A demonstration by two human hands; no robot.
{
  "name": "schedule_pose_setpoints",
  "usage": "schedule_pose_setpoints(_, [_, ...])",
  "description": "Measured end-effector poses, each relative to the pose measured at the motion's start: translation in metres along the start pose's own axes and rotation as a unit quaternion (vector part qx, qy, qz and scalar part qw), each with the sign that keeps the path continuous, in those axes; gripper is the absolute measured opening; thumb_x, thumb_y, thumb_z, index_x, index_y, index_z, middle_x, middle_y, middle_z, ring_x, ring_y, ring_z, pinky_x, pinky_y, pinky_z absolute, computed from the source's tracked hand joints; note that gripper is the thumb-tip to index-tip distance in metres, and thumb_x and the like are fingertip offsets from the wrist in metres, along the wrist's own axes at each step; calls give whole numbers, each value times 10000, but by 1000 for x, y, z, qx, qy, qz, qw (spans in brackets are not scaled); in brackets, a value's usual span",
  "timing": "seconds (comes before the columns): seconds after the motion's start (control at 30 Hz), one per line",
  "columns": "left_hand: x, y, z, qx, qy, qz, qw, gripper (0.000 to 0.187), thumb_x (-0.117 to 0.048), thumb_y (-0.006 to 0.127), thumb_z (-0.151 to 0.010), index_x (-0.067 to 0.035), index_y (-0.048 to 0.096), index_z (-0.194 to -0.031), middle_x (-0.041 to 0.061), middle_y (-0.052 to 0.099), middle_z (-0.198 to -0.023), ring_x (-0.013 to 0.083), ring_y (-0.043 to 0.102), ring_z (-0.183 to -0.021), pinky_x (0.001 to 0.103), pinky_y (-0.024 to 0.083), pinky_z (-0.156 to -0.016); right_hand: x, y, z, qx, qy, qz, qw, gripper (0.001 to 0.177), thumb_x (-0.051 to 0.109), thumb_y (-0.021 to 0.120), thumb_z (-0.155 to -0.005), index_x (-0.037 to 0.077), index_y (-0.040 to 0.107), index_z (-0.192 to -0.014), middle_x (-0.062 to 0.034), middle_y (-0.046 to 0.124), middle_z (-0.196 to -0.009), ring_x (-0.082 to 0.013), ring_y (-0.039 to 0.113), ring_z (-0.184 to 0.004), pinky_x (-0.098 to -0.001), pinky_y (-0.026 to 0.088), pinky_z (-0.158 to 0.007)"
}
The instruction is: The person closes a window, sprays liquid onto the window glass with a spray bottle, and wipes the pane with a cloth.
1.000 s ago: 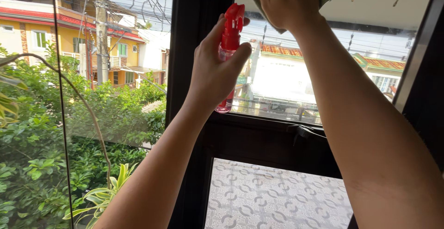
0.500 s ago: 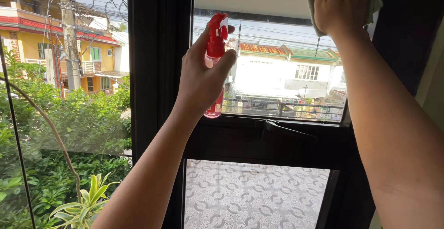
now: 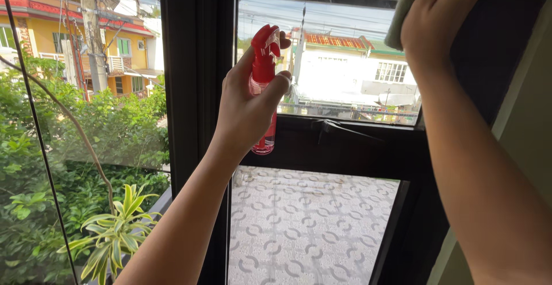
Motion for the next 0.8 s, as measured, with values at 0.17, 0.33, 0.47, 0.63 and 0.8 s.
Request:
schedule_pose_setpoints(0.17, [-16,7,44,5,31,67,997,558,-128,625,-915,4,448,-1428,105,617,-1300,143,616,-1172,339,499,-1017,112,-54,41,13,170,-212,962,311,287,292,-1237,28,458,-1280,-64,533,-954,-116,516,-840,-260,428,-782])
schedule_pose_setpoints(0.33, [-7,15,103,-4,-23,94,995,476,-64,650,-974,41,514,-1418,201,620,-1406,257,578,-1348,372,456,-1120,180,-83,143,69,444,-308,839,414,306,302,-1162,23,429,-1435,-42,553,-1101,-109,538,-948,-269,457,-837])
schedule_pose_setpoints(0.47, [8,19,166,-10,-105,68,992,490,-76,642,-947,37,508,-1405,183,625,-1382,233,618,-1292,362,506,-1055,235,-98,236,3,673,-476,566,552,355,335,-1060,17,351,-1497,-115,543,-1336,-189,575,-1194,-344,502,-995])
schedule_pose_setpoints(0.63, [58,19,265,-52,-282,155,945,445,-125,638,-919,37,528,-1319,115,653,-1305,171,688,-1087,305,533,-940,302,-115,304,-2,698,-594,401,554,335,394,-1030,4,370,-1475,-179,549,-1374,-277,581,-1217,-408,494,-1017])
schedule_pose_setpoints(0.8, [88,18,355,-74,-387,148,907,447,-115,692,-909,30,588,-1318,46,667,-970,95,586,-876,246,480,-801,355,-134,392,-8,749,-625,217,518,311,422,-997,10,411,-1418,-209,551,-1366,-312,597,-1208,-451,515,-1002])
Point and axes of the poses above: each hand's wrist, its own z-axis away from the middle knuckle, its own y-axis out of the palm, x = y × z, the point moved 9 cm from there along -z, towards the middle knuckle
